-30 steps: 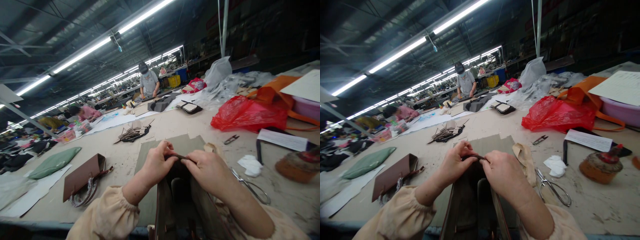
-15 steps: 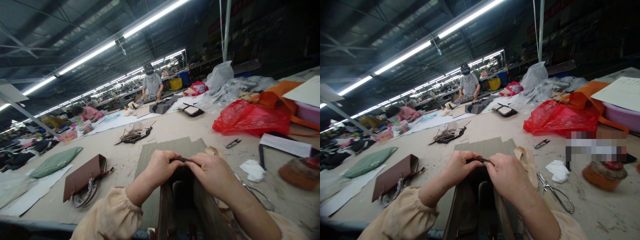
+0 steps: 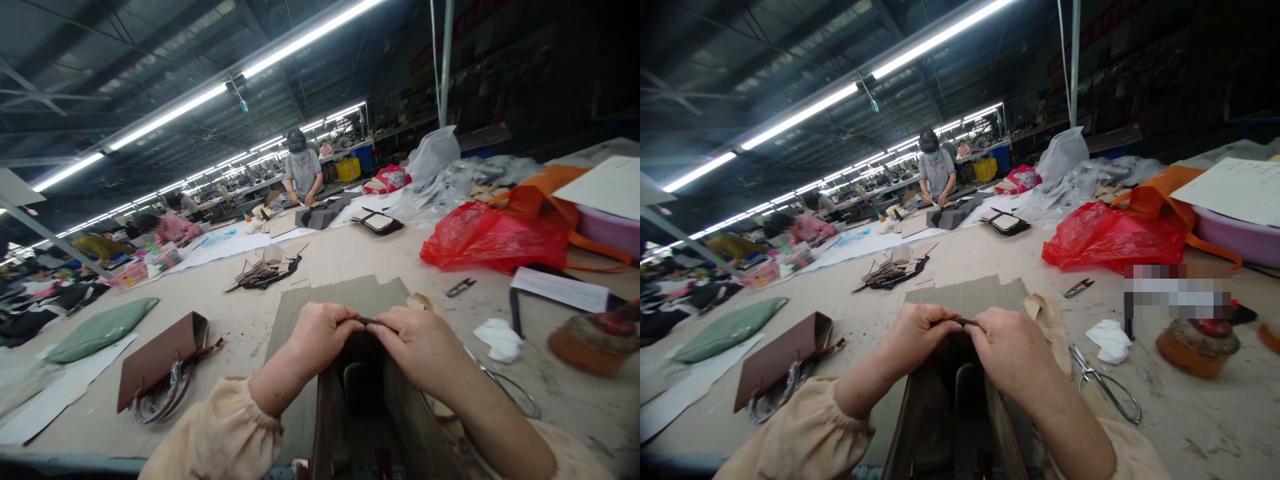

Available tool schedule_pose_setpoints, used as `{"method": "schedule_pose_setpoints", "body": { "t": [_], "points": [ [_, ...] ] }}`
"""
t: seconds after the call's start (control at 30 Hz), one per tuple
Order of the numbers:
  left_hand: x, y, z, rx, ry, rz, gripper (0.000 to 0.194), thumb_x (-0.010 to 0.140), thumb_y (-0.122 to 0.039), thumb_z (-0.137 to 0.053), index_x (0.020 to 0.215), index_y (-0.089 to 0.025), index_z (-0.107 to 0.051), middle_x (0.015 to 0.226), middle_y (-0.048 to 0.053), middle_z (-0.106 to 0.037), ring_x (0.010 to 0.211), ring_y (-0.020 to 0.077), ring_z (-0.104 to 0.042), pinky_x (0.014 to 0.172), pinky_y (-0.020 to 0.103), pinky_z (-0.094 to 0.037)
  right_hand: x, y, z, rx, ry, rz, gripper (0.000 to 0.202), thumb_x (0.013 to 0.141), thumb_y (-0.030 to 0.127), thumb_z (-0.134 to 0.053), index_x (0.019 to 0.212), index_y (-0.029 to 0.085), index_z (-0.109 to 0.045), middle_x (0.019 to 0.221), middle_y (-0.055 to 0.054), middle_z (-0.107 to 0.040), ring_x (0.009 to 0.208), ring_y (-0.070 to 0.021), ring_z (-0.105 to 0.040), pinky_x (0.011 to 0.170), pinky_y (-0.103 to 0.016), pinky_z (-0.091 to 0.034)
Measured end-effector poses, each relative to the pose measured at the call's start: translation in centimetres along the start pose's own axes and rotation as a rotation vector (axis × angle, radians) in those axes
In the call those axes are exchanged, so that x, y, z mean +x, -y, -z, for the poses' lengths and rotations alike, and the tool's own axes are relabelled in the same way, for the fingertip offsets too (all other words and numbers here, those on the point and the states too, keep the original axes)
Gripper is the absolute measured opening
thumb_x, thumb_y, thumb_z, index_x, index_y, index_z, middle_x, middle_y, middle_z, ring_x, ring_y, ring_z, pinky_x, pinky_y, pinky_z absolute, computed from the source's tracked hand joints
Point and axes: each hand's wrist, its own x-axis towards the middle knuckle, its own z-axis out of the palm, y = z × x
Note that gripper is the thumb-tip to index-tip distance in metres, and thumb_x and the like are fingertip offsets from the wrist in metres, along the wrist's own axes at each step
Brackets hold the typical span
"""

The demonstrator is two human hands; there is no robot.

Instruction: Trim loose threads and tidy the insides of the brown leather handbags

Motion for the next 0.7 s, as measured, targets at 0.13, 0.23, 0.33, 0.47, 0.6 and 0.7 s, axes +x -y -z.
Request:
{"method": "schedule_pose_setpoints", "body": {
  "t": [0.13, 0.23, 0.33, 0.47, 0.6, 0.7],
  "points": [
    [-0.01, 0.14, -0.18, 0.099, -0.016, -0.069, 0.019, 0.081, -0.030, -0.055, 0.088, -0.021, -0.070, 0.087, 0.003, -0.071, 0.077, 0.0157, -0.065, 0.069, 0.024, -0.048, -0.04, -0.09, -0.02, 0.002, -0.004, -0.003, 0.025, 0.085, 0.025, -0.046, 0.071, 0.022, -0.066, 0.070, -0.001, -0.064, 0.068, -0.0142, -0.056, 0.060, -0.026, -0.034],
    [-0.10, 0.20, -0.34, 0.156, -0.028, -0.115, 0.022, 0.084, -0.030, -0.050, 0.090, -0.021, -0.069, 0.086, 0.004, -0.071, 0.077, 0.0158, -0.064, 0.071, 0.025, -0.047, -0.08, -0.07, 0.03, -0.002, 0.003, -0.006, 0.026, 0.086, 0.026, -0.045, 0.071, 0.022, -0.066, 0.070, -0.001, -0.064, 0.068, -0.0142, -0.057, 0.061, -0.026, -0.034],
    [-0.16, 0.10, -0.41, 0.192, -0.029, -0.131, 0.022, 0.086, -0.028, -0.047, 0.085, -0.020, -0.068, 0.082, 0.004, -0.070, 0.076, 0.0152, -0.063, 0.070, 0.024, -0.046, -0.08, -0.01, 0.12, -0.011, 0.000, -0.001, 0.027, 0.086, 0.026, -0.045, 0.069, 0.021, -0.066, 0.069, -0.001, -0.063, 0.067, -0.0141, -0.056, 0.061, -0.026, -0.034],
    [-0.03, -0.29, -0.40, 0.226, -0.035, -0.119, 0.018, 0.083, -0.026, -0.050, 0.075, -0.020, -0.065, 0.073, 0.002, -0.067, 0.067, 0.0135, -0.059, 0.061, 0.022, -0.041, -0.06, 0.07, 0.20, -0.015, -0.007, 0.009, 0.028, 0.087, 0.027, -0.045, 0.067, 0.021, -0.064, 0.068, -0.001, -0.063, 0.066, -0.0137, -0.056, 0.060, -0.026, -0.033],
    [0.24, -0.57, -0.50, 0.200, -0.064, -0.099, 0.016, 0.081, -0.022, -0.051, 0.070, -0.019, -0.062, 0.069, 0.000, -0.064, 0.063, 0.0123, -0.056, 0.056, 0.022, -0.037, -0.06, 0.10, 0.24, -0.013, -0.011, -0.009, 0.028, 0.087, 0.028, -0.045, 0.066, 0.021, -0.063, 0.069, -0.001, -0.063, 0.067, -0.0141, -0.056, 0.061, -0.026, -0.033],
    [0.31, -0.52, -0.64, 0.173, -0.070, -0.081, 0.015, 0.080, -0.021, -0.051, 0.070, -0.019, -0.061, 0.068, 0.000, -0.064, 0.063, 0.0123, -0.056, 0.055, 0.022, -0.036, -0.07, 0.06, 0.35, 0.018, -0.012, -0.015, 0.026, 0.086, 0.034, -0.047, 0.072, 0.023, -0.066, 0.071, -0.001, -0.064, 0.068, -0.0147, -0.057, 0.060, -0.026, -0.034]
  ]
}}
